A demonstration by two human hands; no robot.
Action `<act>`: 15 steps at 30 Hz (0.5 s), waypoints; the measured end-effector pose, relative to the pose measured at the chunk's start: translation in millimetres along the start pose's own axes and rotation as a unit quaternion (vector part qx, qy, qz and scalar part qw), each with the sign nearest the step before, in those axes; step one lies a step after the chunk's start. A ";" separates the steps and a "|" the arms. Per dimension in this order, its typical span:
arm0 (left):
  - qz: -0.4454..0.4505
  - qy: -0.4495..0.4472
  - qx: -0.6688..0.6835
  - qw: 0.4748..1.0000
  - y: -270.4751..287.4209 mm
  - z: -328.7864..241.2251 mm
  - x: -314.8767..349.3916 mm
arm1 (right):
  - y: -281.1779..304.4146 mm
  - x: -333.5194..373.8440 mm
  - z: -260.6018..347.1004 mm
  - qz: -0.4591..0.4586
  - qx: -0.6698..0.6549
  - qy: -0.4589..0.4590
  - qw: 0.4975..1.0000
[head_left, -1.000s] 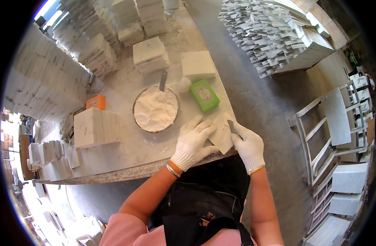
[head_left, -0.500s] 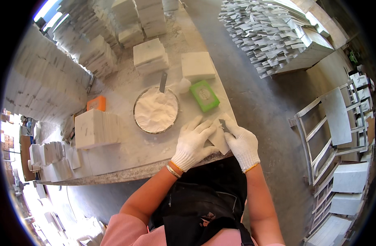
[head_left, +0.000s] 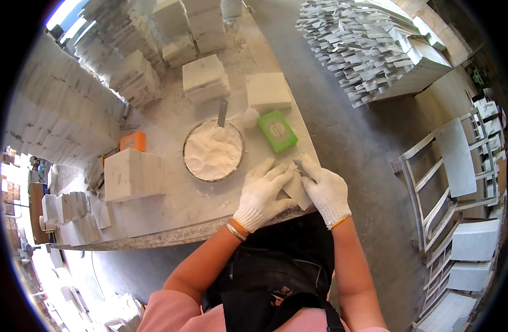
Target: The person applies a white paste to the edges of small square ceramic tiles using a metal spatula, then smooths and cleans the edges with a green sponge. The person handles tiles one at a time, repeatedly dipping the spatula into a bowl of paste and wiping the tile edges.
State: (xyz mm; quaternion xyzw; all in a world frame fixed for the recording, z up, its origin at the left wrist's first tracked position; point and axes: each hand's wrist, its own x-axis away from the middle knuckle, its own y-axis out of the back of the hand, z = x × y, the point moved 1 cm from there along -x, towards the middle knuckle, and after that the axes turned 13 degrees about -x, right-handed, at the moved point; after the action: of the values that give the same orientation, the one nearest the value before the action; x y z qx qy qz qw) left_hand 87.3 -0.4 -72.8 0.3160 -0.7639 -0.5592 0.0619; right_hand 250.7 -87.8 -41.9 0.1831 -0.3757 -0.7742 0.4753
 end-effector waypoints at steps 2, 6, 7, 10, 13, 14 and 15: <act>0.005 0.005 -0.001 1.000 0.9 0.6 0.7 | 5.5 -1.2 -8.3 0.013 -0.001 0.010 1.000; 0.009 0.007 0.008 1.000 0.4 2.4 2.4 | 15.6 5.4 -19.9 0.005 -0.079 -0.016 0.997; 0.007 0.001 0.011 1.000 0.7 2.0 1.7 | 11.6 4.6 -16.9 -0.001 -0.063 -0.008 0.998; 0.010 0.001 -0.001 1.000 0.5 1.1 0.4 | 0.7 0.7 4.5 0.006 -0.031 -0.011 0.999; -0.001 0.002 -0.001 1.000 -0.1 -0.3 0.2 | 0.9 -0.9 3.2 0.016 -0.069 -0.022 0.997; 0.005 0.002 -0.003 1.000 1.7 -0.4 0.6 | 4.4 -0.3 -0.3 0.020 -0.091 -0.025 0.995; 0.010 0.001 -0.004 1.000 4.2 -0.8 0.8 | 15.9 4.1 -5.7 0.031 -0.131 -0.041 0.990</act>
State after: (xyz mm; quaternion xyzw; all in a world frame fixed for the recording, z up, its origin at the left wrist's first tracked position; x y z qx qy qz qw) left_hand 85.2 -0.7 -68.9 0.3088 -0.7647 -0.5613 0.0695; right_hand 261.9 -98.0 -33.3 0.0759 -0.2955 -0.8086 0.5031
